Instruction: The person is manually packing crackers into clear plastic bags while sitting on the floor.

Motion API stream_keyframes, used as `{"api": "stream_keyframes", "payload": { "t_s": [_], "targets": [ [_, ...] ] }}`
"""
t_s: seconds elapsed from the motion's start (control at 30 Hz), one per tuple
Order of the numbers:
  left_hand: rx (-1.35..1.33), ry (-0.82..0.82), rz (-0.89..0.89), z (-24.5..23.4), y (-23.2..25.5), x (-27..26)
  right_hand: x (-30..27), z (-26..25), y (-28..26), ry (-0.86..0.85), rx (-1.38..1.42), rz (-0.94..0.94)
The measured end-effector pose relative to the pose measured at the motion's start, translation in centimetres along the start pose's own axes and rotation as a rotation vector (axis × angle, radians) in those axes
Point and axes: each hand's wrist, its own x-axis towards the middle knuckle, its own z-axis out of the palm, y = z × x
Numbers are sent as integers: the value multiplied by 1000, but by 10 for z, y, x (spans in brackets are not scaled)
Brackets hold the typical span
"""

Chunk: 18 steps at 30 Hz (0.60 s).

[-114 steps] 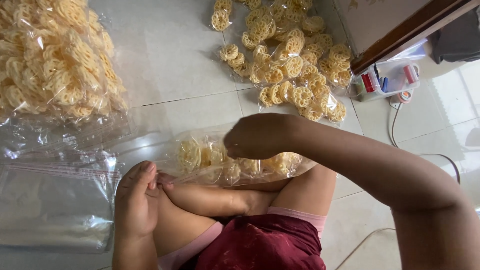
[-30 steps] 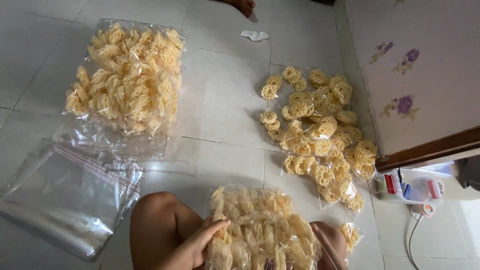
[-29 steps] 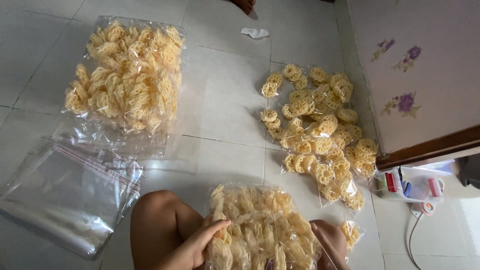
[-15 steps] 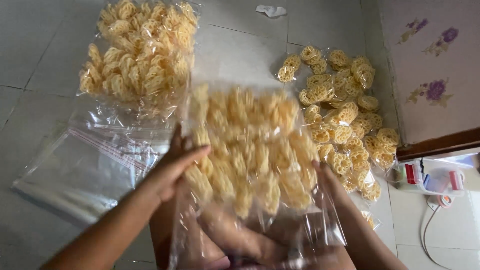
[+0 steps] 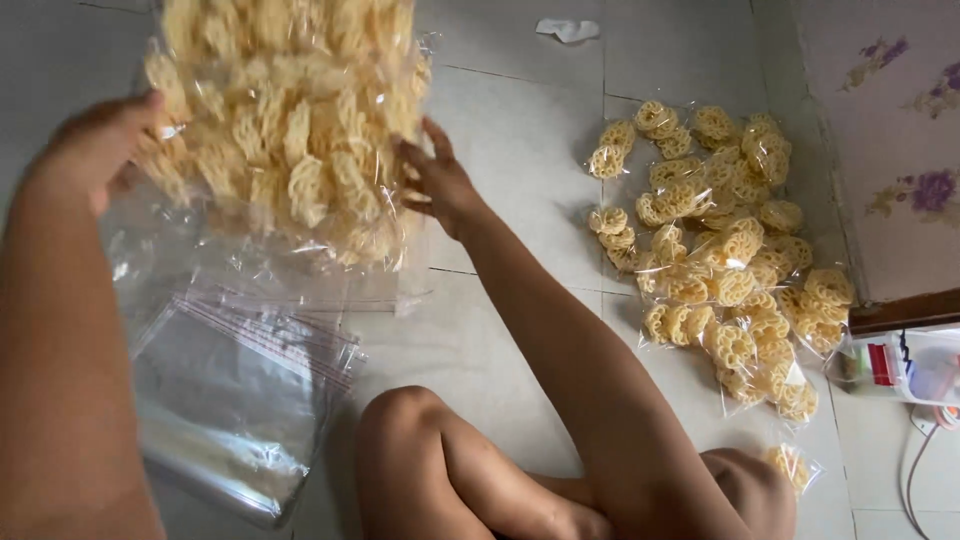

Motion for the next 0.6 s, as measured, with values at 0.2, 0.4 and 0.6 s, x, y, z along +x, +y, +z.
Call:
{"api": "stream_keyframes", "payload": {
  "t_s": [0.2, 0.4, 0.6],
  "targets": [
    [56, -45, -137, 13, 44, -127, -38, 18, 4, 17, -91, 6],
    [5, -4, 92, 12, 16, -63, -45, 22, -2, 102, -63, -35],
    [148, -89, 2, 17, 48, -112, -55, -1, 7, 116, -102, -1]
  ]
}}
